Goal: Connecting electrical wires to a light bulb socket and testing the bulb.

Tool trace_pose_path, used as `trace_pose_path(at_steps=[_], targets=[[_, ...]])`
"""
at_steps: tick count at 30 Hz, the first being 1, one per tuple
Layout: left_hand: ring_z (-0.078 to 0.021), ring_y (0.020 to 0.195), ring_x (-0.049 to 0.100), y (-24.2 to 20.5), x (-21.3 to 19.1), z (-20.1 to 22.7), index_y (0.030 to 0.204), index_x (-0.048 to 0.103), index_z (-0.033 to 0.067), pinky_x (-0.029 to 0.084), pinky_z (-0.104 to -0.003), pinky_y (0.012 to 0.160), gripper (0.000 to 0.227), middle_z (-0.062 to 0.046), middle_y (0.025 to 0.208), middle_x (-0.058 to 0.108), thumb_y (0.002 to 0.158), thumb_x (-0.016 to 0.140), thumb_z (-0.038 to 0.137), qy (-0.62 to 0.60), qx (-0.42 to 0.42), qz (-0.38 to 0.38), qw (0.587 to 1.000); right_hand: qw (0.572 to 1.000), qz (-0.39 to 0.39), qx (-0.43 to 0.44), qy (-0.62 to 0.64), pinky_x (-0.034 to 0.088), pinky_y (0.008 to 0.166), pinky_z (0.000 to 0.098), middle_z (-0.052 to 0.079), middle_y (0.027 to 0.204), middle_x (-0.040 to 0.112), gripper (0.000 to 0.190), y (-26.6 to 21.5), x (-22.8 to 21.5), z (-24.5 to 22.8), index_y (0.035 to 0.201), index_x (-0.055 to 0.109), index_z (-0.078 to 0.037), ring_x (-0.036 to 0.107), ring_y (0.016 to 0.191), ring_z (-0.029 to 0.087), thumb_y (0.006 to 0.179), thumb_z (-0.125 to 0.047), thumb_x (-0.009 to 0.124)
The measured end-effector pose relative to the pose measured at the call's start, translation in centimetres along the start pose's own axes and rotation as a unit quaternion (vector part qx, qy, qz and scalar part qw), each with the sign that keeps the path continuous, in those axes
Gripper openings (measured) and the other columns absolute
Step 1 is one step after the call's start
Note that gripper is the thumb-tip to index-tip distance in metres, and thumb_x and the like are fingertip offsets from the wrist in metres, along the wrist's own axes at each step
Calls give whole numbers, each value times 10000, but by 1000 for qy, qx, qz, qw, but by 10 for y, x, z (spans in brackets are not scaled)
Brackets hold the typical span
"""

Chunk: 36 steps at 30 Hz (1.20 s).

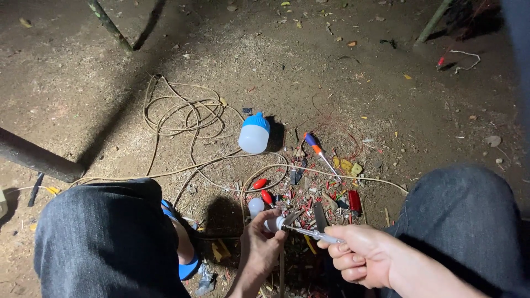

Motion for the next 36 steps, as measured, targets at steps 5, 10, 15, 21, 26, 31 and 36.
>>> trace_pose_path(at_steps=[5, 10, 15, 21, 26, 31, 36], targets=[[-225, 927, 664, -7, 4, 12, 1052, 717, 136, 617, -445, 915, 485, -86, 1083, 726, 600, 592, 14, 27, -62, -11, 998, 998, -31, 32, 39, 115, 364, 245, -55, 593, 346, 227, 6, -5, 12, 1067, 576, -21, 175, 400, 49, 1103, -229, 493], [-252, 1193, 602, -10, 5, -10, 1194, 585, 199, 503, -546, 1087, 567, -65, 1293, 621, 641, 666, 101, 10, -7, -22, 1000, 992, -52, 65, 90, 141, 395, 252, -37, 610, 347, 200, 4, -10, 20, 1015, 523, -54, 203, 431, 63, 1111, -229, 506], [-240, 1067, 578, -15, 9, -20, 1279, 530, 244, 542, -466, 941, 647, -37, 1303, 617, 676, 745, 150, -20, 14, -46, 999, 979, -79, 107, 156, 175, 435, 261, -14, 632, 350, 230, 1, -8, 29, 949, 455, -94, 240, 472, 80, 1121, -229, 524], [-231, 1160, 572, -30, 17, 21, 1323, 519, 161, 506, -480, 1028, 737, -81, 1301, 597, 827, 820, 616, -88, 137, -99, 982, 968, -171, 102, 151, 206, 490, 254, -34, 636, 336, 162, 20, -14, 36, 1003, 492, -48, 258, 511, 70, 1116, -165, 488], [-245, 847, 696, -33, 2, 47, 1101, 754, 188, 568, -411, 708, 463, -52, 962, 731, 669, 731, 351, 172, 64, -53, 982, 973, -187, 89, 101, 209, 473, 236, -6, 639, 377, 115, 36, -21, 46, 1031, 582, -22, 325, 541, 82, 1094, -93, 515], [-196, 863, 683, -21, -9, 41, 1321, 612, 203, 583, -358, 687, 466, -77, 1155, 643, 878, 747, 252, 144, -56, -22, 988, 995, -99, 2, 20, 164, 438, 268, 77, 676, 429, 222, 8, -1, 27, 1141, 608, 47, 326, 507, 142, 1086, -131, 485], [-224, 817, 750, -28, -60, 28, 1252, 755, 139, 630, -309, 668, 405, -106, 1185, 789, 872, 798, 6, 42, -289, 195, 936, 995, -8, -91, 32, 149, 411, 293, 37, 626, 356, 165, 2, -2, -18, 1022, 615, -9, 247, 464, 123, 1034, -166, 565]])
Point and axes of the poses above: each hand's wrist, its own y-axis towards the middle knuckle, its own x-axis out of the palm, z = x × y, the point moved 10 cm from there along y, towards the middle knuckle
